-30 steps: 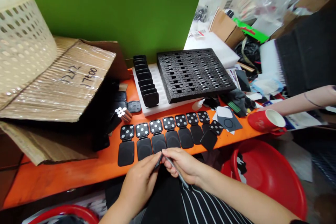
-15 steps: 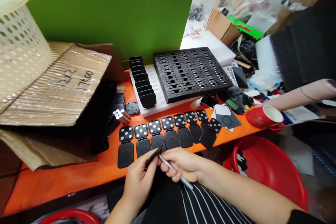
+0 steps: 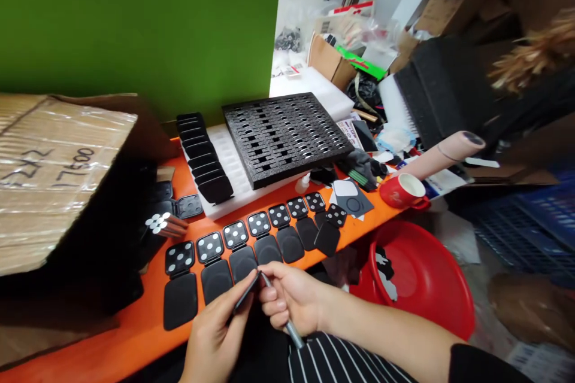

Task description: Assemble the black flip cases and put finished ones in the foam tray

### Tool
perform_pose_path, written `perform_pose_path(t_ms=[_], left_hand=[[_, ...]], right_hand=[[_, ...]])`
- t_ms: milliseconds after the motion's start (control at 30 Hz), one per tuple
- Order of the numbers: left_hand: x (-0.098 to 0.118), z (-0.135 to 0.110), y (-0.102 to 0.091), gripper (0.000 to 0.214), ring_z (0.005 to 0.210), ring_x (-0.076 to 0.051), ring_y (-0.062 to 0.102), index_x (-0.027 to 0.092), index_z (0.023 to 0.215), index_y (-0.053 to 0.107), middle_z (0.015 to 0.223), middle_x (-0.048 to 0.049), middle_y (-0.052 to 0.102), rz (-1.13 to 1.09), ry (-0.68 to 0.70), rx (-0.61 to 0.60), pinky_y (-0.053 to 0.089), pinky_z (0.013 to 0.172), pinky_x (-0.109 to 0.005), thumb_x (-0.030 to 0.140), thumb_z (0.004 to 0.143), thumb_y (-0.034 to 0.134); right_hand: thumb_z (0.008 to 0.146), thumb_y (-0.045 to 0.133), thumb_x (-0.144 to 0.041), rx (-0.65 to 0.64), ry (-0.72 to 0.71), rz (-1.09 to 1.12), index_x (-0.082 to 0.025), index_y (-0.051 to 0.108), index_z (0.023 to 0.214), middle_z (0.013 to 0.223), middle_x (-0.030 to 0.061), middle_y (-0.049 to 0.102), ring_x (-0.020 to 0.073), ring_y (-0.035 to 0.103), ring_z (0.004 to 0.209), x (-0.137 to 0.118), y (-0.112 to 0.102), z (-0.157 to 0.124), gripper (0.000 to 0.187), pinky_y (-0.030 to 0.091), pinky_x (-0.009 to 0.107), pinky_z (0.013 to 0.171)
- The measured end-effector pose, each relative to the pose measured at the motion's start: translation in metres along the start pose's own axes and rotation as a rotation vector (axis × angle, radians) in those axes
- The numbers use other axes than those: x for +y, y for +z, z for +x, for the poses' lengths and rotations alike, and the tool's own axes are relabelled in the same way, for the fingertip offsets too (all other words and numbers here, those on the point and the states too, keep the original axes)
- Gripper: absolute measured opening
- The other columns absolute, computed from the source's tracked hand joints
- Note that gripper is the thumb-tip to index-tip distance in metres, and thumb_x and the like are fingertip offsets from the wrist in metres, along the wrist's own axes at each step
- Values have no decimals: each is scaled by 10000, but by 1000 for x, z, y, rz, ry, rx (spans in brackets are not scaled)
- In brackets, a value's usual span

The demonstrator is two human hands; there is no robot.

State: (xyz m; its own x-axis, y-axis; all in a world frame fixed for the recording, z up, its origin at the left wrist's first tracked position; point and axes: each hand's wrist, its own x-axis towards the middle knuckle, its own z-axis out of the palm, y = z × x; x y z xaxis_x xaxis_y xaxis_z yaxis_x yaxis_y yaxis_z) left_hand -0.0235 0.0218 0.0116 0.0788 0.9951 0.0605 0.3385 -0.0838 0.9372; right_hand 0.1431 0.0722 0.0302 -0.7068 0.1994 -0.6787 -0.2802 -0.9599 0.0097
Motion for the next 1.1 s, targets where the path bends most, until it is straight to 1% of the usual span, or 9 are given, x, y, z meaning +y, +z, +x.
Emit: perform_pose_path(t_ms=[133, 200, 333, 433, 600, 733, 833, 1000, 1100], left_hand=[[-10, 16, 9, 390, 895, -243, 667, 173, 1027, 635, 958, -67, 712, -244, -417, 198, 549, 750, -314, 461, 764, 637], [-12, 25, 12, 447, 796, -229, 674, 154, 1014, 612, 882, -59, 706, -430, -547, 187, 549, 657, -295, 495, 729, 662], [-13, 33, 15, 497, 620, -185, 652, 147, 1000, 614, 764, -28, 687, -685, -659, 160, 516, 557, -262, 462, 639, 748], [-15, 28, 13, 511, 653, -179, 658, 167, 1028, 611, 811, -25, 690, -788, -696, 243, 506, 585, -250, 397, 606, 786], [-18, 15, 7, 453, 766, -193, 664, 166, 1011, 606, 881, -43, 693, -830, -696, 322, 499, 646, -248, 358, 636, 772], [-25, 4, 5, 445, 941, -217, 637, 163, 1027, 586, 996, -67, 681, -775, -619, 416, 489, 784, -265, 360, 662, 749], [-40, -4, -4, 486, 1050, -240, 601, 169, 1126, 528, 1132, -102, 641, -609, -571, 450, 480, 859, -305, 391, 721, 681], [-73, -10, -47, 608, 1237, -245, 463, 163, 1373, 294, 1359, -152, 464, -79, -521, 583, 374, 1020, -394, 353, 831, 494], [-86, -9, -74, 627, 1263, -267, 422, 163, 1397, 285, 1364, -155, 447, 90, -512, 608, 319, 1056, -442, 286, 816, 488]], right_hand=[[874, 361, -374, 60, -302, -205, -181, 462, 689, 467, -78, 360, 49, 233, 335, -7, -11, -11, 286, 134, 174, 354], [860, 415, -425, 159, -463, -425, -182, 485, 710, 480, -79, 380, 49, 224, 354, -5, -21, -16, 294, 143, 180, 370], [770, 602, -342, 372, -687, -994, -163, 581, 772, 680, -15, 560, 97, 471, 594, 10, -42, -16, 181, 356, 213, 566], [768, 578, -259, 411, -661, -1194, -156, 616, 797, 805, 19, 618, 159, 541, 778, 21, -50, -7, 113, 381, 259, 714], [782, 531, -254, 363, -507, -1345, -152, 541, 692, 662, -19, 509, 132, 473, 663, 25, -42, 10, 136, 336, 242, 620], [788, 512, -247, 290, -483, -1436, -167, 438, 622, 604, -43, 430, 106, 409, 603, 24, -26, 25, 199, 292, 226, 564], [799, 513, -267, 239, -502, -1482, -162, 486, 650, 625, -32, 487, 113, 446, 616, 27, -16, 36, 185, 309, 221, 568], [846, 468, -269, 142, -541, -1486, -167, 614, 841, 836, 25, 648, 165, 575, 792, 31, -9, 40, 178, 392, 241, 708], [853, 466, -299, 167, -511, -1509, -169, 618, 822, 827, 30, 653, 178, 585, 801, 30, -13, 40, 202, 399, 249, 712]])
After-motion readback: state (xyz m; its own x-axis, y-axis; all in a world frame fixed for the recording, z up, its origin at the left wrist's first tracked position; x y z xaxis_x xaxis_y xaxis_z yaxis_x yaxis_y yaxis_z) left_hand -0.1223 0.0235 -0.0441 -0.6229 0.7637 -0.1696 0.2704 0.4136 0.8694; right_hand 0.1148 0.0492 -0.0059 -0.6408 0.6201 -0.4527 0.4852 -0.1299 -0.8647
